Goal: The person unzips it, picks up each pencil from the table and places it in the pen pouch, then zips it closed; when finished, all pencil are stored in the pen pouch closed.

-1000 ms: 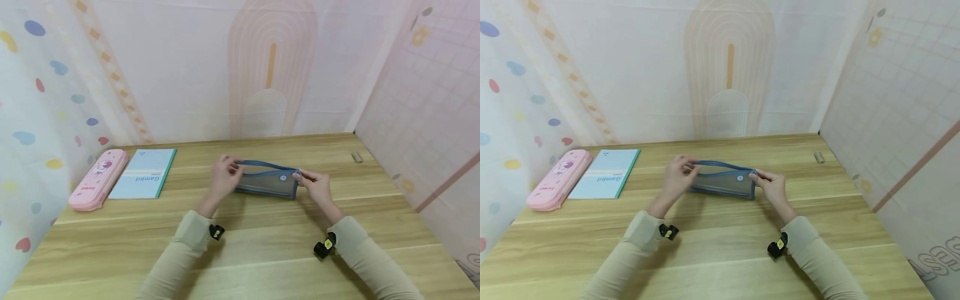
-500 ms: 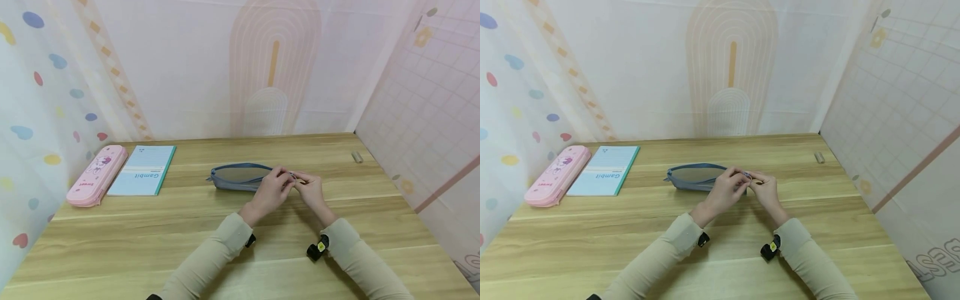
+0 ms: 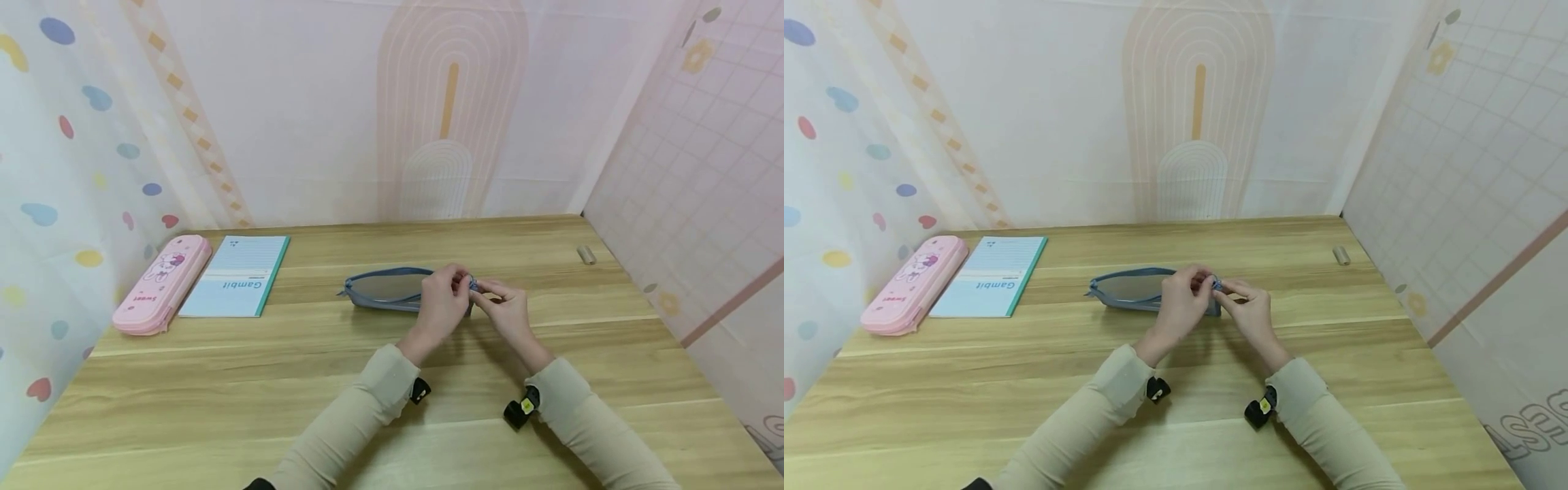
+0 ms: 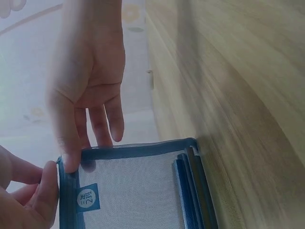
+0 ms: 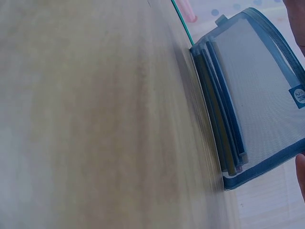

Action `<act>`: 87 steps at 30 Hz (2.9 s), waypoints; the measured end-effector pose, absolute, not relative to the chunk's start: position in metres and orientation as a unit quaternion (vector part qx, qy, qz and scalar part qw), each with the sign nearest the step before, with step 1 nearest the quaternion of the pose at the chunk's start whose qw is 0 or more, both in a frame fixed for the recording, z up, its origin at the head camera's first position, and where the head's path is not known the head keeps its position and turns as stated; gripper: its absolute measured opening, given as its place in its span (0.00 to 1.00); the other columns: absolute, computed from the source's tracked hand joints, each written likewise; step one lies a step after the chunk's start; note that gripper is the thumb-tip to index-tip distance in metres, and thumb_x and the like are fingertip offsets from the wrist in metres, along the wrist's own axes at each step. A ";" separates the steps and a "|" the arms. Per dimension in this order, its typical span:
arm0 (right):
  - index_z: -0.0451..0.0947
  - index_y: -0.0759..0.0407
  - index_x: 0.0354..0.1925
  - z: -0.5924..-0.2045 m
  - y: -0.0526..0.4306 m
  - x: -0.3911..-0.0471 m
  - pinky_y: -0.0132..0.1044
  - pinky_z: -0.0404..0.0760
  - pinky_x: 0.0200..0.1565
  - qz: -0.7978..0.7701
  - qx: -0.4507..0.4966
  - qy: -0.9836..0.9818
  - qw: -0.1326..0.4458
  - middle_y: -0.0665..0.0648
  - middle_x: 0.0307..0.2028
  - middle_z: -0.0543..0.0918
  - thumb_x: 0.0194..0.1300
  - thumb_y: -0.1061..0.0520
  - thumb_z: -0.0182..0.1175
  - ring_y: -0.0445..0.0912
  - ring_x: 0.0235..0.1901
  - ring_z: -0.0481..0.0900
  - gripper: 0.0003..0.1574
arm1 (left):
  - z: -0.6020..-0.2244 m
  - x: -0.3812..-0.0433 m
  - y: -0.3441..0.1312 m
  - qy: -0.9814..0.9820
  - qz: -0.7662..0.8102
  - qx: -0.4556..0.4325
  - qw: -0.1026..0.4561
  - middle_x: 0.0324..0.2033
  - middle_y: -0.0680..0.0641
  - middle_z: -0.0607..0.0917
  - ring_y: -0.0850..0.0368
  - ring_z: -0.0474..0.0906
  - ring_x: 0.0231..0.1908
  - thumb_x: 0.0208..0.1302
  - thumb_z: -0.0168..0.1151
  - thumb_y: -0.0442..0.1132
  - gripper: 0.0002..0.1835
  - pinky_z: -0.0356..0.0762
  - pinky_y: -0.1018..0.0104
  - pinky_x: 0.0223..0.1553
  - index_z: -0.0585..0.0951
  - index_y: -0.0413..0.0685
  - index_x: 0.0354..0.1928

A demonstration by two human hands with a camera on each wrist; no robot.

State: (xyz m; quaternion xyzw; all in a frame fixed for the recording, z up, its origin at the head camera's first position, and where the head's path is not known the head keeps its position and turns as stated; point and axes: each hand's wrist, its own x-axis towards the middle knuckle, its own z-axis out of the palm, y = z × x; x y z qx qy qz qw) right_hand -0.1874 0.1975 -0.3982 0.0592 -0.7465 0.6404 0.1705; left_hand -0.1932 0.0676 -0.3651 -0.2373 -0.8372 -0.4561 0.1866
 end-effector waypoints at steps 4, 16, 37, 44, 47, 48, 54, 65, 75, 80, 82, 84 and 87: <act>0.77 0.76 0.38 -0.386 0.193 -0.179 0.21 0.77 0.32 0.631 0.060 -0.755 0.168 0.30 0.28 0.79 0.51 0.70 0.61 0.28 0.30 0.76 0.13 | -0.366 -0.195 0.066 -0.831 -0.469 -0.244 0.174 0.31 0.44 0.83 0.59 0.79 0.27 0.61 0.53 0.34 0.09 0.73 0.82 0.26 0.81 0.39 0.39; 0.79 0.74 0.35 -0.387 0.193 -0.176 0.23 0.78 0.33 0.606 0.074 -0.772 0.178 0.56 0.34 0.84 0.50 0.68 0.62 0.30 0.31 0.76 0.11 | -0.366 -0.201 0.057 -0.837 -0.481 -0.231 0.119 0.29 0.44 0.84 0.60 0.79 0.25 0.60 0.55 0.34 0.11 0.73 0.82 0.23 0.80 0.38 0.43; 0.80 0.72 0.38 -0.408 0.213 -0.204 0.27 0.80 0.28 0.613 0.055 -0.765 0.187 0.55 0.32 0.83 0.51 0.58 0.64 0.39 0.23 0.82 0.18 | -0.367 -0.226 -0.003 -0.845 -0.502 -0.141 0.122 0.28 0.44 0.85 0.60 0.79 0.22 0.57 0.58 0.34 0.08 0.75 0.76 0.21 0.84 0.44 0.37; 0.79 0.72 0.39 -0.396 0.212 -0.200 0.27 0.80 0.30 0.602 0.029 -0.781 0.161 0.67 0.36 0.81 0.53 0.62 0.62 0.37 0.24 0.81 0.15 | -0.368 -0.226 -0.025 -0.841 -0.511 -0.122 0.132 0.27 0.42 0.85 0.58 0.79 0.21 0.56 0.59 0.33 0.07 0.75 0.74 0.20 0.84 0.41 0.36; 0.78 0.75 0.39 -0.389 0.209 -0.196 0.26 0.80 0.31 0.599 0.037 -0.784 0.161 0.68 0.37 0.80 0.54 0.65 0.61 0.32 0.25 0.79 0.14 | -0.369 -0.225 -0.031 -0.846 -0.503 -0.114 0.134 0.26 0.42 0.85 0.58 0.79 0.20 0.56 0.59 0.32 0.07 0.75 0.73 0.20 0.84 0.40 0.35; 0.78 0.76 0.39 -0.386 0.208 -0.194 0.26 0.79 0.31 0.597 0.041 -0.785 0.162 0.69 0.37 0.80 0.54 0.66 0.60 0.31 0.26 0.78 0.14 | -0.369 -0.225 -0.033 -0.848 -0.500 -0.111 0.134 0.27 0.42 0.85 0.58 0.79 0.21 0.56 0.58 0.32 0.07 0.75 0.73 0.20 0.84 0.40 0.36; 0.76 0.79 0.39 -0.378 0.213 -0.193 0.21 0.78 0.30 0.588 0.043 -0.790 0.168 0.74 0.37 0.78 0.54 0.68 0.59 0.36 0.26 0.81 0.14 | -0.374 -0.227 -0.051 -0.855 -0.493 -0.083 0.139 0.28 0.39 0.84 0.55 0.78 0.22 0.57 0.57 0.31 0.08 0.74 0.75 0.21 0.83 0.37 0.37; 0.80 0.73 0.36 -0.380 0.225 -0.193 0.16 0.72 0.30 0.521 0.078 -0.829 0.188 0.70 0.38 0.81 0.53 0.64 0.62 0.23 0.32 0.72 0.12 | -0.385 -0.226 -0.080 -0.871 -0.458 -0.072 0.165 0.27 0.40 0.85 0.54 0.80 0.22 0.57 0.57 0.33 0.08 0.73 0.75 0.19 0.83 0.37 0.35; 0.81 0.64 0.39 -0.402 0.234 -0.206 0.19 0.76 0.32 0.511 0.072 -0.840 0.167 0.63 0.39 0.83 0.51 0.52 0.64 0.23 0.30 0.75 0.19 | -0.385 -0.225 -0.093 -0.880 -0.434 -0.106 0.162 0.27 0.41 0.85 0.54 0.78 0.23 0.56 0.59 0.33 0.07 0.74 0.73 0.23 0.84 0.38 0.34; 0.81 0.62 0.39 -0.405 0.229 -0.201 0.27 0.79 0.33 0.459 0.104 -0.871 0.140 0.62 0.35 0.84 0.53 0.56 0.63 0.37 0.31 0.81 0.15 | -0.383 -0.219 -0.107 -0.898 -0.408 -0.127 0.110 0.25 0.43 0.84 0.57 0.75 0.22 0.54 0.58 0.33 0.07 0.72 0.72 0.23 0.84 0.40 0.33; 0.81 0.63 0.39 -0.405 0.227 -0.198 0.33 0.81 0.35 0.425 0.124 -0.889 0.119 0.62 0.35 0.84 0.53 0.59 0.63 0.45 0.34 0.82 0.13 | -0.382 -0.216 -0.112 -0.909 -0.387 -0.138 0.070 0.23 0.44 0.83 0.58 0.73 0.21 0.53 0.58 0.33 0.08 0.70 0.72 0.21 0.84 0.41 0.35; 0.81 0.63 0.39 -0.404 0.225 -0.193 0.39 0.81 0.37 0.376 0.151 -0.909 0.095 0.62 0.37 0.84 0.53 0.61 0.62 0.51 0.37 0.82 0.13 | -0.381 -0.211 -0.116 -0.921 -0.358 -0.152 0.024 0.22 0.46 0.83 0.60 0.71 0.20 0.52 0.58 0.33 0.09 0.68 0.71 0.20 0.84 0.42 0.36; 0.80 0.62 0.38 -0.403 0.222 -0.187 0.45 0.79 0.41 0.266 0.210 -0.938 0.071 0.61 0.39 0.83 0.52 0.61 0.62 0.53 0.40 0.81 0.13 | -0.383 -0.205 -0.121 -0.931 -0.307 -0.187 -0.062 0.26 0.48 0.84 0.62 0.70 0.20 0.51 0.57 0.32 0.11 0.68 0.71 0.22 0.84 0.42 0.37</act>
